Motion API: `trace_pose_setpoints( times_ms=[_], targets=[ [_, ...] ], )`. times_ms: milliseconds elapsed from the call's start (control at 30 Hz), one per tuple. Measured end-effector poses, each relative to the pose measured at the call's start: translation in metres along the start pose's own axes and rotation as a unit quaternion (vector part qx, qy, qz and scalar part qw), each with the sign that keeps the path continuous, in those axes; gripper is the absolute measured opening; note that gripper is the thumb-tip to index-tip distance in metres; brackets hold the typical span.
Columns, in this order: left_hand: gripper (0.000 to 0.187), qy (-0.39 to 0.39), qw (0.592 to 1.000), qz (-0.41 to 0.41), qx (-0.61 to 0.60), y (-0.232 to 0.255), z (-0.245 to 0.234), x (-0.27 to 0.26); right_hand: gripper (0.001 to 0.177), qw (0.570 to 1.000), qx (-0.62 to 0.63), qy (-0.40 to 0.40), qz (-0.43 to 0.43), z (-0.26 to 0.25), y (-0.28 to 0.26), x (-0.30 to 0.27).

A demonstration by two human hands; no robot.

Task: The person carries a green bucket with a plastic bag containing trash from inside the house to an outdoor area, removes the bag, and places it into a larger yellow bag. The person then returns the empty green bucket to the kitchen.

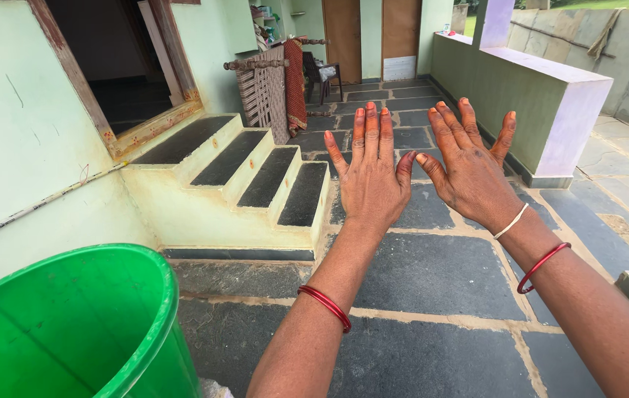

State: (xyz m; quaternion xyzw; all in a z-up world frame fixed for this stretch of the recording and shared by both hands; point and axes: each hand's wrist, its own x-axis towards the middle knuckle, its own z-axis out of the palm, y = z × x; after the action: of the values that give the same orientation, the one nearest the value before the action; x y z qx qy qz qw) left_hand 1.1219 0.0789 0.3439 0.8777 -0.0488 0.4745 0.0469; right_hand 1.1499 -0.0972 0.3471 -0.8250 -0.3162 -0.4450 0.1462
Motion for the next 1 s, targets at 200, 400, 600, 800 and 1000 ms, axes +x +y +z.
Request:
trace_pose_setpoints(
  times_ms=[200, 400, 600, 800, 1000],
  targets=[
    [0.075, 0.008, 0.999, -0.010, 0.041, 0.004, -0.001, 0.058, 0.071, 0.999, 0.014, -0.010, -0.035, -0.010, 0.044, 0.053],
    [0.075, -0.008, 0.996, -0.028, 0.085, -0.002, -0.023, 0.090, 0.070, 0.998, 0.038, -0.007, -0.056, -0.009, 0.045, 0.097],
    [0.074, -0.013, 0.991, -0.049, 0.122, -0.028, -0.041, 0.100, 0.072, 0.992, 0.085, 0.006, -0.093, 0.011, 0.024, 0.127],
    [0.074, -0.013, 0.985, -0.058, 0.162, -0.064, -0.067, 0.102, 0.071, 0.986, 0.126, 0.008, -0.111, 0.026, -0.009, 0.152],
    [0.073, -0.032, 0.971, -0.096, 0.215, -0.114, -0.108, 0.102, 0.071, 0.974, 0.173, 0.015, -0.144, 0.045, -0.066, 0.191]
  ],
)
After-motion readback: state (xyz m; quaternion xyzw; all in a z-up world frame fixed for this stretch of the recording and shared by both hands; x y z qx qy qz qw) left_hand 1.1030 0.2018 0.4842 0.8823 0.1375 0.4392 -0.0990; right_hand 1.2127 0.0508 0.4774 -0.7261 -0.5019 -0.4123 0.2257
